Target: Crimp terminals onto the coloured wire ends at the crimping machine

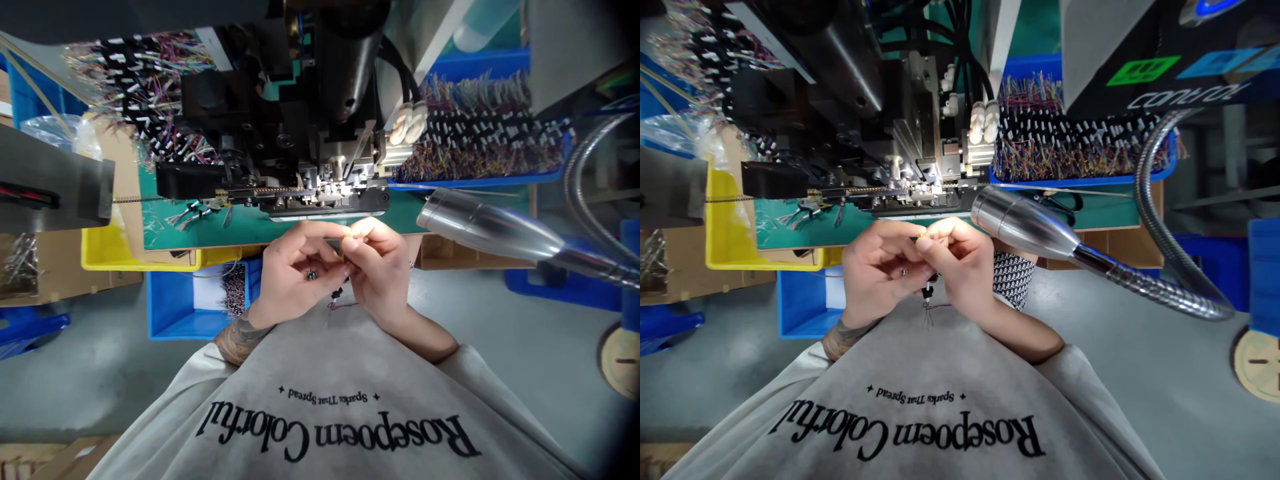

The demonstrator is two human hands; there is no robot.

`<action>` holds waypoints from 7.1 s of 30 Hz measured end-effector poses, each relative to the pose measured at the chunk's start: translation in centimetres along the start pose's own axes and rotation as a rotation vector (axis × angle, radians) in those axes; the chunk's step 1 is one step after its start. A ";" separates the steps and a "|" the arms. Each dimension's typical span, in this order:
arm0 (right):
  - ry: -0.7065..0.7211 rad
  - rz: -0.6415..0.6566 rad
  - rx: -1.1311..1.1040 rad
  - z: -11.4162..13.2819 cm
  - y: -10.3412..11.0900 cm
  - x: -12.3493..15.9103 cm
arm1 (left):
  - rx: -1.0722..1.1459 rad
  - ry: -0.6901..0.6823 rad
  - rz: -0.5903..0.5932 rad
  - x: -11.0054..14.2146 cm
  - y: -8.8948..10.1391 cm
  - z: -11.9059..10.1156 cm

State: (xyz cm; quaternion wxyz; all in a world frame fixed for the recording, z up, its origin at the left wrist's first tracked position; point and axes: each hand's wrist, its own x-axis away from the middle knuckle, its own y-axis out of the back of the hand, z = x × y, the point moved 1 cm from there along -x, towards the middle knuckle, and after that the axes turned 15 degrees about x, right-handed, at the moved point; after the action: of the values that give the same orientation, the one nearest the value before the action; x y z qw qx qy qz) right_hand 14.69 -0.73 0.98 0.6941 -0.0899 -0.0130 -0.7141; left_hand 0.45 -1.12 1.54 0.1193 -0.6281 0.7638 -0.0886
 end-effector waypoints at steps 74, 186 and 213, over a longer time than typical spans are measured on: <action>-0.066 0.414 0.230 -5.5 6.5 4.0 | 0.170 0.284 -0.144 -1.2 -0.8 1.6; 0.183 0.481 -0.008 -5.0 5.0 4.2 | 0.193 0.193 -0.086 -2.3 -2.3 -2.0; 0.170 0.479 0.018 -5.1 4.7 4.2 | 0.207 0.214 -0.079 -2.2 -1.7 -2.1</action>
State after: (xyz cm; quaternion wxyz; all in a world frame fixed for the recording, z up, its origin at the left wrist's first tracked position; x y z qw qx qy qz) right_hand 18.70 -5.74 -3.89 0.8429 -0.0241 0.0606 -0.5340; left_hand 1.84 0.66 4.21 0.0978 -0.6290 0.7335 -0.2382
